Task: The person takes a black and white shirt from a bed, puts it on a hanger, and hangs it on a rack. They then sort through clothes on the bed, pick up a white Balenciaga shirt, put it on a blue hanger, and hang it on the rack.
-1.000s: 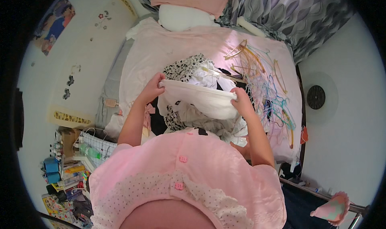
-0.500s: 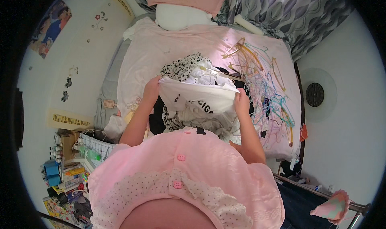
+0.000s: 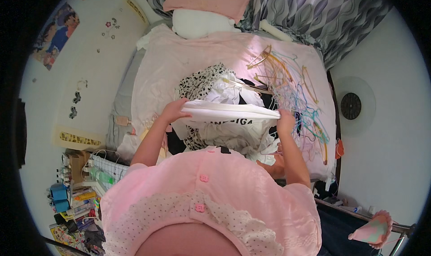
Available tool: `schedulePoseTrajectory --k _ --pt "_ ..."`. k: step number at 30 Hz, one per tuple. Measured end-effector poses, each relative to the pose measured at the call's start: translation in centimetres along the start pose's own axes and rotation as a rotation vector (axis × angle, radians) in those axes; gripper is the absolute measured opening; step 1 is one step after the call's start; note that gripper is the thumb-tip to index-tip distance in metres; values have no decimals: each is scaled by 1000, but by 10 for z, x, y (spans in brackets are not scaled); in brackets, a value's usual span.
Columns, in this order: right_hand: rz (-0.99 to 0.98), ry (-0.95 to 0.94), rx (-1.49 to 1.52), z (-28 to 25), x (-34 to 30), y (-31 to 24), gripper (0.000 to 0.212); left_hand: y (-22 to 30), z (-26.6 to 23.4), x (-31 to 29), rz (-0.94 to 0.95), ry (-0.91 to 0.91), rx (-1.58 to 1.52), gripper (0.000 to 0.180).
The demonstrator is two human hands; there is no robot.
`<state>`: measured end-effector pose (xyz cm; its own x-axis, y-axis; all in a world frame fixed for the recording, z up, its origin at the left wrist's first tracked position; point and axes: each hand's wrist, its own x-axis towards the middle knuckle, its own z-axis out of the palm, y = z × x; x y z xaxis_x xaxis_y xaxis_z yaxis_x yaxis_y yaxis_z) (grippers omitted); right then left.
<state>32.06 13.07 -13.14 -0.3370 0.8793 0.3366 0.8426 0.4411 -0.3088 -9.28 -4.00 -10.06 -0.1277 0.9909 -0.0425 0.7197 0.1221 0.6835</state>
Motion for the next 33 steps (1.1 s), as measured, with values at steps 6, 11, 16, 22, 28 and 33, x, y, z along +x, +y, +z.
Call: schedulePoseTrajectory --k 6,11,16,22,28,33 --pt "506 143 670 40 0 2 19 -61 32 8 -111 -159 468 26" --pt "1009 -167 1912 55 -3 -11 21 -66 48 11 -712 151 -797 22" --pt "830 -167 2094 23 17 -41 28 -43 30 19 -544 290 -1408 24" --pt "460 -50 2395 -44 43 -65 35 21 -8 21 -93 568 -1705 22" --pt "147 58 2557 -87 54 -87 35 61 -45 12 179 563 -1765 23" --pt "-32 8 2481 -114 56 -109 36 70 -66 3 287 617 -1666 24"
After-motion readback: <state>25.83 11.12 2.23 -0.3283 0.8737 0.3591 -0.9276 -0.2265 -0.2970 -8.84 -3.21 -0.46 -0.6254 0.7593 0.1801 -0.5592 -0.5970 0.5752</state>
